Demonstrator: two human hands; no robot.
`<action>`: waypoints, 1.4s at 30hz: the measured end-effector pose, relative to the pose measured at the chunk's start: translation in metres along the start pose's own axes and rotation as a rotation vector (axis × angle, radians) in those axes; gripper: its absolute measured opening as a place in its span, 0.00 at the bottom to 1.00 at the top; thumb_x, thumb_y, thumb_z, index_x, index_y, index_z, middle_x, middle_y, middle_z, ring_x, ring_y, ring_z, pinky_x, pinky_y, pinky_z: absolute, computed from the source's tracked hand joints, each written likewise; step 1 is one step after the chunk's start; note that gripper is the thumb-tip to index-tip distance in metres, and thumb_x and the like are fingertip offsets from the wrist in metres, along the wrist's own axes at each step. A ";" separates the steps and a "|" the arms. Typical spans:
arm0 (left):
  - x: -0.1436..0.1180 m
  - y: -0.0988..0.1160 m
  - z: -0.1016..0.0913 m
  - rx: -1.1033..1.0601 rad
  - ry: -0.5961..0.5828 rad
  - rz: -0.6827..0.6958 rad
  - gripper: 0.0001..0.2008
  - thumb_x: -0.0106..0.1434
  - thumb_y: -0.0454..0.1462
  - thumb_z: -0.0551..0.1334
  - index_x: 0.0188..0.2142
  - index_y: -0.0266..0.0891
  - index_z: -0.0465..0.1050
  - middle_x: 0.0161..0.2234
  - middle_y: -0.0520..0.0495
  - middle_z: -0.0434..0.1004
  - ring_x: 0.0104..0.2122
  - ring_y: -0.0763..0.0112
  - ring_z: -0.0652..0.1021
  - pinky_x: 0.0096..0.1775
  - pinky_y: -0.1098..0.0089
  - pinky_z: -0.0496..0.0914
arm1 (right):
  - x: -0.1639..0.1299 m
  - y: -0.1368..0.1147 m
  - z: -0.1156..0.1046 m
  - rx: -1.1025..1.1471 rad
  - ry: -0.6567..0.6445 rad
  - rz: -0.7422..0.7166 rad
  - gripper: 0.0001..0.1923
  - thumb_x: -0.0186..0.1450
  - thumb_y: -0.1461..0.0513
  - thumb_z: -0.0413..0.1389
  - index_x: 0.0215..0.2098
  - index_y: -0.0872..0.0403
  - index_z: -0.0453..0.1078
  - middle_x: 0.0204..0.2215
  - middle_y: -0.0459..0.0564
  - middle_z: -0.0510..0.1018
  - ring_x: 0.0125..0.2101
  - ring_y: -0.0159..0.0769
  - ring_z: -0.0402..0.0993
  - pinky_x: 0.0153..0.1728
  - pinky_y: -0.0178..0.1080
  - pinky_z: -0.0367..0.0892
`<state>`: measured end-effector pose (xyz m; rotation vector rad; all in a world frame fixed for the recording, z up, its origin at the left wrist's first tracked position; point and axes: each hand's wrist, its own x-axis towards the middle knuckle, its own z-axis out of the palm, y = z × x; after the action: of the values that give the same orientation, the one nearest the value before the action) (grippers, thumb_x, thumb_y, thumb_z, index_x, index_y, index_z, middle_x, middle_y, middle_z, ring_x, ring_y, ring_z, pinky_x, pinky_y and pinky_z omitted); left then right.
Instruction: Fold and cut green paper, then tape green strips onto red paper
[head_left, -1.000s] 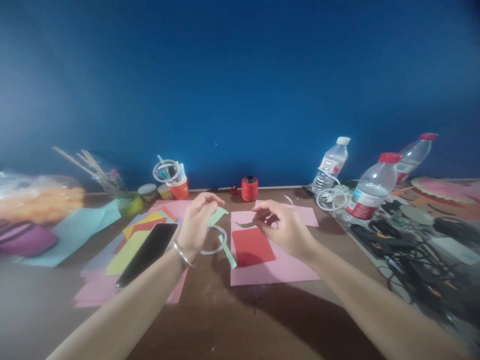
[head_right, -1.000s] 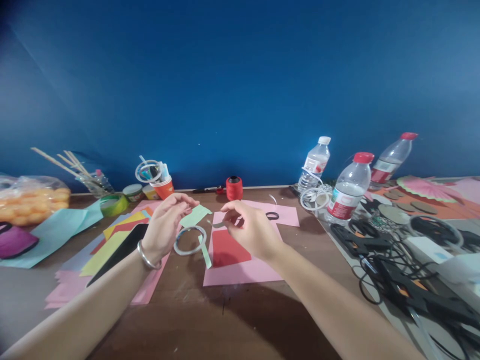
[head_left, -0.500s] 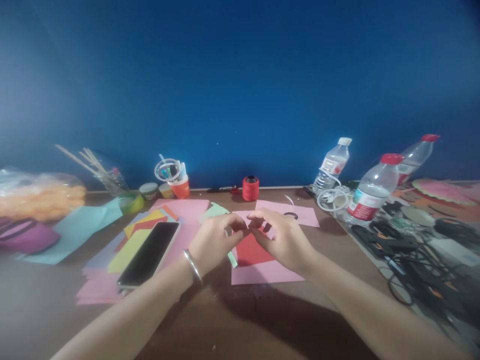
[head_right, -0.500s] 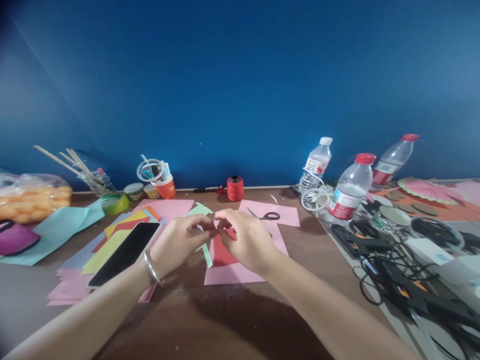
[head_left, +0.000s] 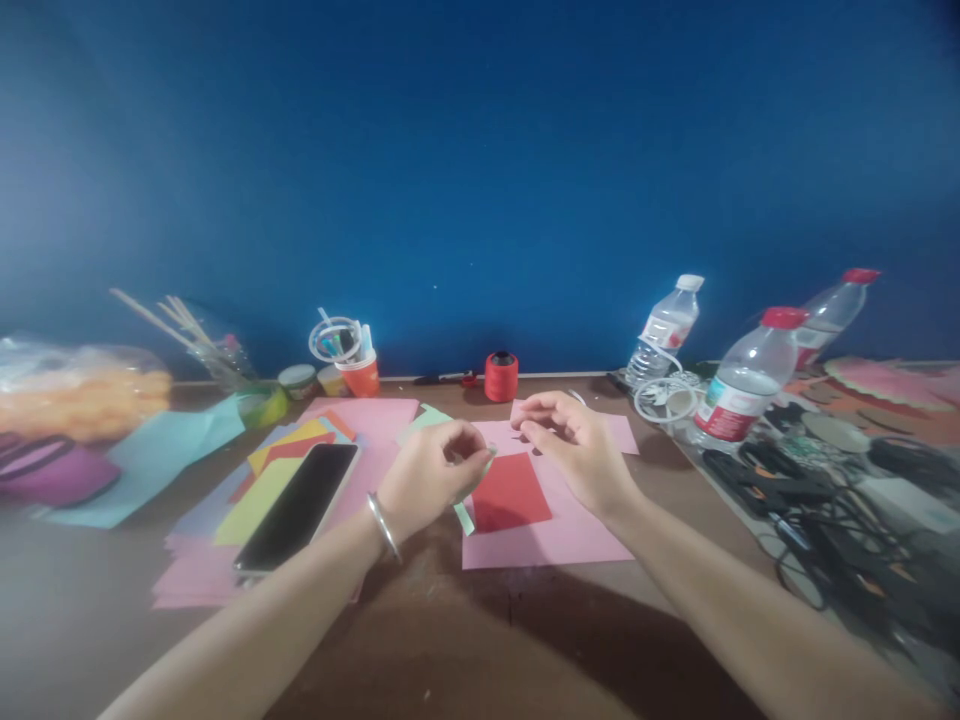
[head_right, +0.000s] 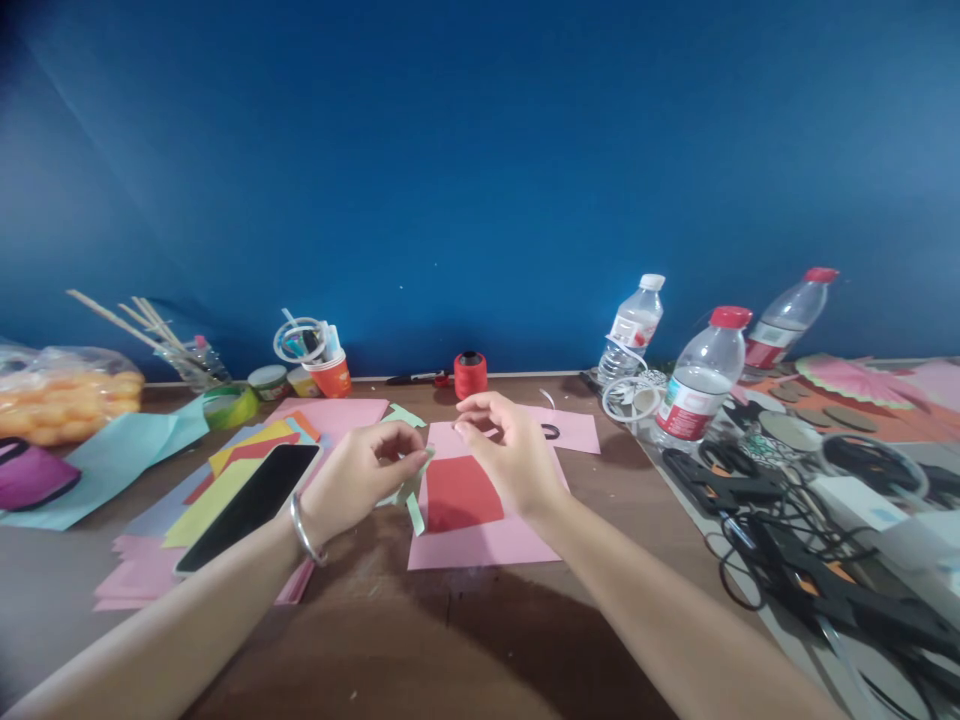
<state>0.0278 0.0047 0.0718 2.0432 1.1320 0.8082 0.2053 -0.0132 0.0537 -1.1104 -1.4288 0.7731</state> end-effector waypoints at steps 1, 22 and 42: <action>0.000 0.000 0.000 -0.045 0.019 -0.006 0.05 0.57 0.37 0.57 0.27 0.38 0.67 0.23 0.54 0.69 0.21 0.77 0.68 0.25 0.75 0.64 | 0.000 0.002 0.001 0.065 0.009 0.053 0.06 0.59 0.60 0.53 0.35 0.52 0.67 0.29 0.47 0.75 0.30 0.34 0.72 0.29 0.38 0.66; -0.005 0.003 0.011 -0.231 0.067 0.038 0.05 0.58 0.33 0.56 0.36 0.39 0.67 0.27 0.52 0.71 0.26 0.76 0.72 0.27 0.74 0.66 | -0.021 0.011 0.034 0.507 0.031 0.161 0.05 0.54 0.61 0.59 0.29 0.54 0.70 0.27 0.46 0.73 0.25 0.29 0.68 0.24 0.33 0.66; -0.003 0.000 0.012 -0.234 0.048 -0.079 0.05 0.55 0.35 0.57 0.30 0.38 0.72 0.25 0.52 0.73 0.23 0.75 0.72 0.25 0.73 0.66 | -0.021 0.011 0.031 0.283 0.049 -0.006 0.03 0.56 0.64 0.57 0.30 0.52 0.68 0.27 0.45 0.72 0.24 0.29 0.68 0.26 0.35 0.67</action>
<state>0.0355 -0.0006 0.0639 1.7847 1.0820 0.9089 0.1762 -0.0254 0.0304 -0.8998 -1.2368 0.9064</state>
